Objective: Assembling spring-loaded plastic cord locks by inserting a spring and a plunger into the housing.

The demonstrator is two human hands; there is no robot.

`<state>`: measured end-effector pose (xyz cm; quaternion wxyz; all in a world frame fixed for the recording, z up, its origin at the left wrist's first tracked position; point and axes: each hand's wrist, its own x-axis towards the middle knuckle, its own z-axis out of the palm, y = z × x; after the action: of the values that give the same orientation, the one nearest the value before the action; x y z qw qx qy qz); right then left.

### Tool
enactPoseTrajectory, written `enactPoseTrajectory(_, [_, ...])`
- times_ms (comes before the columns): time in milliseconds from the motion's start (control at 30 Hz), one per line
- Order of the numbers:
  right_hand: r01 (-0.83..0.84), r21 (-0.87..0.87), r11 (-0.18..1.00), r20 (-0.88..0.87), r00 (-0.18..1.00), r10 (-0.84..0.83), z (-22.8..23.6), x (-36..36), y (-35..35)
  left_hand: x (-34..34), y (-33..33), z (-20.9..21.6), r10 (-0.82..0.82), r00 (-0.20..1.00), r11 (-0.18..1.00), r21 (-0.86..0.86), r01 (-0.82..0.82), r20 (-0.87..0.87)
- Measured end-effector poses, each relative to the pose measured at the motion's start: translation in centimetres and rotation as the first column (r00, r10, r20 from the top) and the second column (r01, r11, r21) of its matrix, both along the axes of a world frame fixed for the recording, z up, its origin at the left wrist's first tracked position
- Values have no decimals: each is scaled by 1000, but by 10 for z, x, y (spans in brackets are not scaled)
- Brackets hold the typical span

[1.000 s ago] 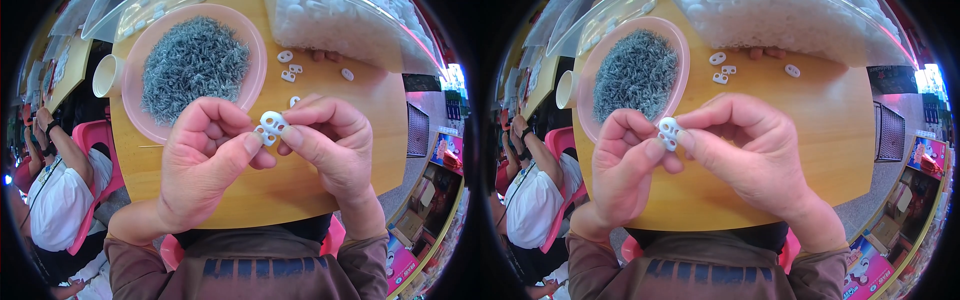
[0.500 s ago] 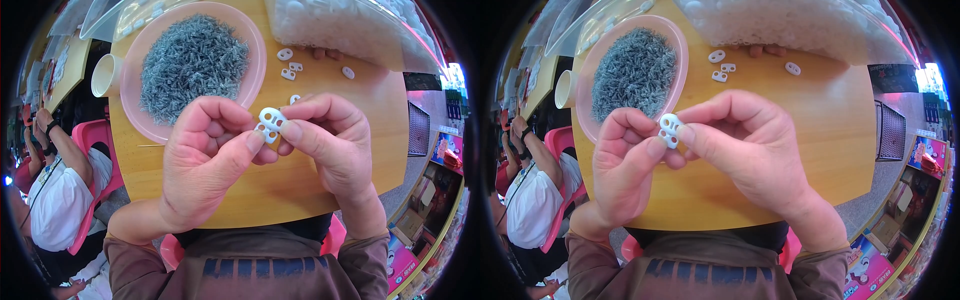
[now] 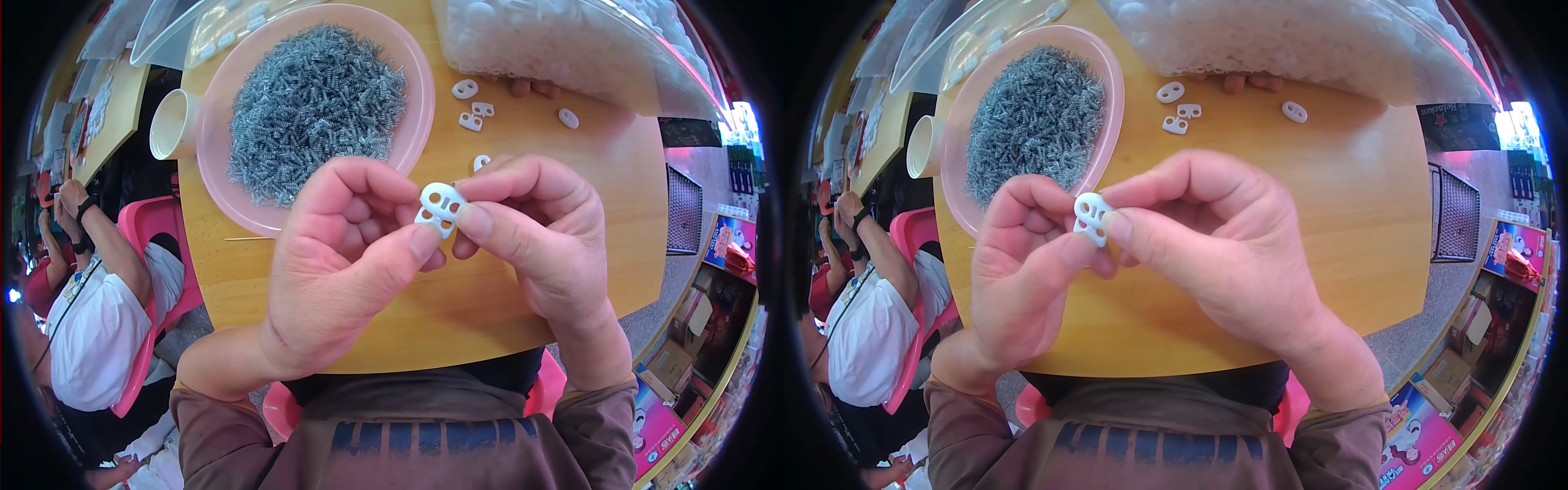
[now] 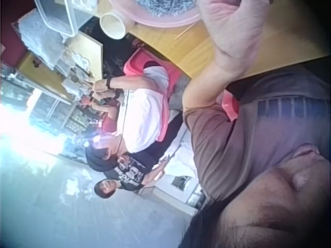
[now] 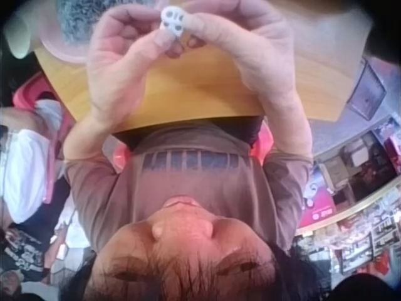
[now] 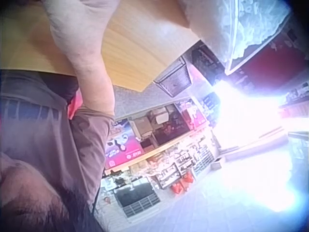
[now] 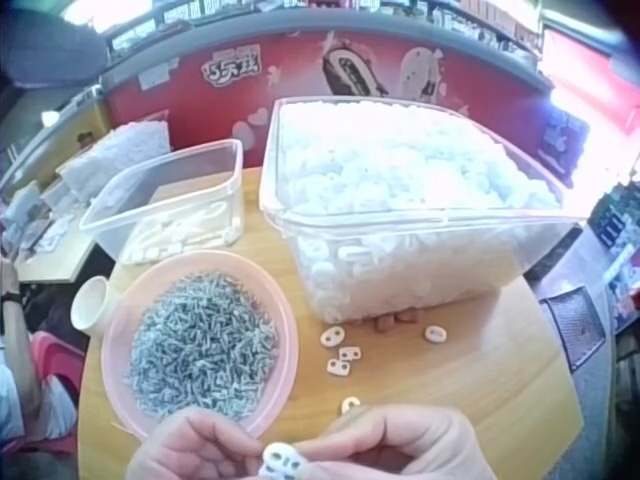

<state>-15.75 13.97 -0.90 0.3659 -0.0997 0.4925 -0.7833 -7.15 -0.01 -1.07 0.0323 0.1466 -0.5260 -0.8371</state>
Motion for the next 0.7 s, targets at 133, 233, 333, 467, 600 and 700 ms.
enactPoseTrajectory(133, [-7, -14, 1000, -28, 1000, 6, -1, 1, 0, 0, -1, 2, -30, 999, 999, 43, 28, 30])
enactPoseTrajectory(233, [-1, 6, 1000, -53, 999, 1, -3, 1, -1, 0, -1, 3, -23, 999, 999, 38, 21, 39])
enactPoseTrajectory(333, [13, 12, 1000, -31, 999, -12, 0, 2, -3, 0, -2, 3, -13, 999, 999, 34, 12, 40])
enactPoseTrajectory(467, [7, 8, 1000, -13, 1000, -7, 1, 0, -5, -1, -4, 3, -14, 999, 999, 38, 12, 44])
enactPoseTrajectory(600, [0, 19, 1000, 0, 1000, 0, 2, 0, -6, -1, -6, 4, -23, 999, 999, 37, 21, 42])
enactPoseTrajectory(700, [0, 26, 1000, 4, 1000, 0, 3, 0, -5, -1, -6, 5, -22, 999, 998, 57, 19, 46])
